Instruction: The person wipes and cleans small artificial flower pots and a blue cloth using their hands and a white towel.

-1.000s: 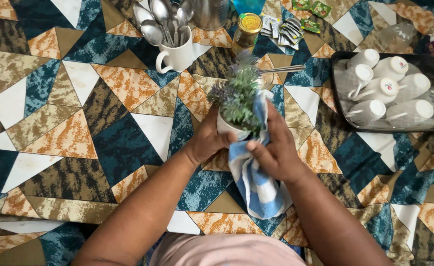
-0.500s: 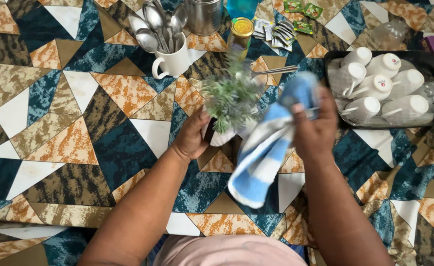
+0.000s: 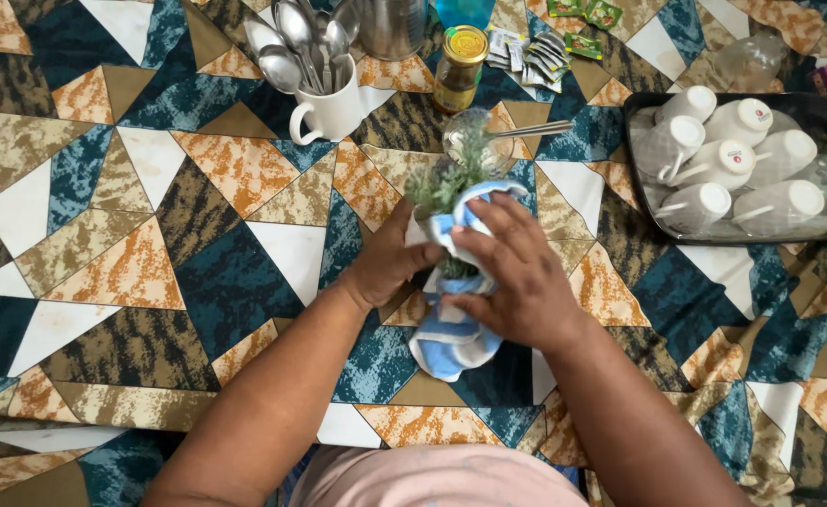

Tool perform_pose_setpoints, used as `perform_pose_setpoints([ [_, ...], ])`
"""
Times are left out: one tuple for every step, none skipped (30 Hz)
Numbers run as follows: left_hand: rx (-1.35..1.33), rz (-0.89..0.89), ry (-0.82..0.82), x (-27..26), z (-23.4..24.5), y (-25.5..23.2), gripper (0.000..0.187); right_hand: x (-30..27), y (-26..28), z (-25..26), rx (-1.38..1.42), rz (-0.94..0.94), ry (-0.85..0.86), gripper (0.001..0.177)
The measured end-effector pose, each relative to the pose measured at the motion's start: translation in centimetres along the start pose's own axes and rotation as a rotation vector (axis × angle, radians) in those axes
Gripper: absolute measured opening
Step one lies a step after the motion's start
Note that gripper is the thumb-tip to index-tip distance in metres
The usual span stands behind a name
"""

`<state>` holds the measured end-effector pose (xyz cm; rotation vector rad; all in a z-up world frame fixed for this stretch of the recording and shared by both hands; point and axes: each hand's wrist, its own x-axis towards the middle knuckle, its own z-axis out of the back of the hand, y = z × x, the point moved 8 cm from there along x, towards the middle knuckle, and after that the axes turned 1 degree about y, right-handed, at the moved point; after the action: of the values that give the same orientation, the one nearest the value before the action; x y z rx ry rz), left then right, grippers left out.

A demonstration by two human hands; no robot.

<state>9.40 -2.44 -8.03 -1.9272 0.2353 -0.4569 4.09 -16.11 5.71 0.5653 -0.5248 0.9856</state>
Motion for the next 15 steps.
perform_pose_setpoints([
  [-0.158, -0.003, -0.014, 0.1, -0.1, 0.1, 0.085, -0.3, -0.4, 0.3, -0.005, 0.005, -0.018, 0.057],
  [-0.315, -0.006, -0.028, 0.2, -0.1, 0.1, 0.08, -0.7, -0.9, 0.3, -0.005, 0.003, -0.019, 0.057],
  [-0.312, -0.005, -0.021, 0.4, -0.1, -0.1, 0.08, -1.1, -2.2, 0.3, 0.045, -0.077, -0.012, 0.052],
  [-0.342, -0.048, -0.068, 0.4, 0.6, -0.7, 0.08, -1.7, -3.5, 0.3, 0.095, -0.156, -0.005, 0.047],
  [-0.373, -0.093, -0.119, 0.3, 1.3, -1.2, 0.079, -2.2, -4.0, 0.4, 0.094, -0.154, -0.007, 0.047],
  [-0.371, -0.095, -0.118, 0.3, 1.5, -1.4, 0.079, -3.1, -5.5, 1.0, 0.211, -0.278, -0.106, 0.041],
  [-0.411, -0.1, -0.125, 0.2, 1.9, -1.6, 0.082, -3.9, -7.0, 1.4, 0.332, -0.398, -0.2, 0.034],
  [-0.45, -0.106, -0.131, 0.2, 2.2, -1.7, 0.085, -4.2, -7.5, 1.3, 0.334, -0.394, -0.196, 0.034],
  [-0.452, -0.108, -0.135, 0.1, 2.3, -1.7, 0.085, -5.0, -8.9, 1.3, 0.49, -0.51, -0.254, 0.037],
  [-0.429, -0.103, -0.144, 0.1, 2.4, -1.6, 0.086, -5.8, -10.0, 0.9, 0.647, -0.626, -0.31, 0.04],
  [-0.406, -0.096, -0.151, 0.0, 2.4, -1.5, 0.088, -6.0, -10.1, 0.8, 0.647, -0.627, -0.307, 0.04],
  [-0.408, -0.095, -0.153, 0.0, 2.3, -1.5, 0.088, -6.0, -10.0, 0.7, 0.723, -0.604, -0.329, 0.041],
  [-0.289, -0.126, -0.154, 0.1, 2.2, -1.8, 0.089, -5.9, -9.9, 0.8, 0.798, -0.58, -0.355, 0.042],
  [-0.171, -0.157, -0.155, 0.2, 2.0, -2.2, 0.09, -5.9, -9.6, 0.9, 0.795, -0.582, -0.357, 0.042],
  [-0.172, -0.153, -0.153, 0.1, 1.8, -2.2, 0.09, -6.1, -9.3, 0.1, 0.926, -0.64, -0.325, 0.045],
])
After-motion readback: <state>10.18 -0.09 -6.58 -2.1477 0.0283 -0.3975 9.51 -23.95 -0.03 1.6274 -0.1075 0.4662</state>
